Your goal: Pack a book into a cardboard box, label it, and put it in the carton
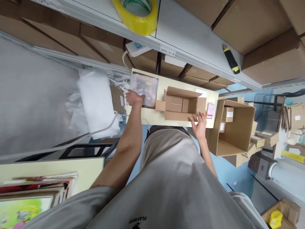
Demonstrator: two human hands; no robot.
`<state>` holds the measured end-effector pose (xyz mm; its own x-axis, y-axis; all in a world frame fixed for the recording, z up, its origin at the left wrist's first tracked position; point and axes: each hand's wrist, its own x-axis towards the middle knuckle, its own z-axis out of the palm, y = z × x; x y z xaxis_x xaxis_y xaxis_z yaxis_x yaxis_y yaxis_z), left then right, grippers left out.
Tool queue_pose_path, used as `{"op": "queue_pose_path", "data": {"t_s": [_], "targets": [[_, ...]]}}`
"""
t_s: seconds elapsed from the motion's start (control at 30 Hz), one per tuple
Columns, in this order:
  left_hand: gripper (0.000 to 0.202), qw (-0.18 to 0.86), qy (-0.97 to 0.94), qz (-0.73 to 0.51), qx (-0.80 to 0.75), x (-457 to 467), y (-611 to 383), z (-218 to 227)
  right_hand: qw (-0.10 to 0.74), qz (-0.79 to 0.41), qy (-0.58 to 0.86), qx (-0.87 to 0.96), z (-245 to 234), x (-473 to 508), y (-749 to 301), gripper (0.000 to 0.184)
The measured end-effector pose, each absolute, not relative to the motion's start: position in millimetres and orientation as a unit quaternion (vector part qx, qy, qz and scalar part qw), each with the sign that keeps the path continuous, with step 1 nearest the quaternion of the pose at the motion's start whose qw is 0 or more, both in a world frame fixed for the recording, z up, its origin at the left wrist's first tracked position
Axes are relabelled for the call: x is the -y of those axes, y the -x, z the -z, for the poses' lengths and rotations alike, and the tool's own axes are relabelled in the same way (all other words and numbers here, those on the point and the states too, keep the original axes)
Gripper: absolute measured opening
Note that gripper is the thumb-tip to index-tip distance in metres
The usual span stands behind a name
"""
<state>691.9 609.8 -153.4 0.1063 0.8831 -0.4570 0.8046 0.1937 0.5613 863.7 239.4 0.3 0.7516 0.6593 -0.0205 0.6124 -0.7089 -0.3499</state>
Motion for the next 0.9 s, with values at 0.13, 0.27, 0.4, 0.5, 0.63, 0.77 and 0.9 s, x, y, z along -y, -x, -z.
{"op": "queue_pose_path", "data": {"t_s": [0.13,0.27,0.4,0.5,0.63,0.77,0.9], "targets": [[0.093,0.373,-0.582,-0.027,-0.722,-610,-689,160,0.172,-0.064,0.928,0.323,-4,-234,-853,0.045],[0.088,0.356,-0.614,-0.004,-0.704,-612,-681,157,0.185,-0.081,0.929,0.311,-4,-233,-850,0.046],[0.082,0.362,-0.603,0.056,-0.709,-624,-678,150,0.189,-0.09,0.926,0.315,-8,-239,-852,0.047],[0.06,0.38,-0.626,0.032,-0.68,-626,-679,141,0.195,-0.102,0.921,0.32,-13,-247,-857,0.047],[0.044,0.36,-0.653,-0.014,-0.666,-611,-675,109,0.22,-0.13,0.903,0.346,-13,-262,-866,0.05],[0.037,0.295,-0.694,-0.107,-0.648,-587,-655,44,0.252,-0.174,0.878,0.366,-12,-284,-874,0.049],[0.031,0.252,-0.694,-0.252,-0.625,-563,-642,-31,0.285,-0.193,0.849,0.401,-22,-312,-886,0.048]]}}
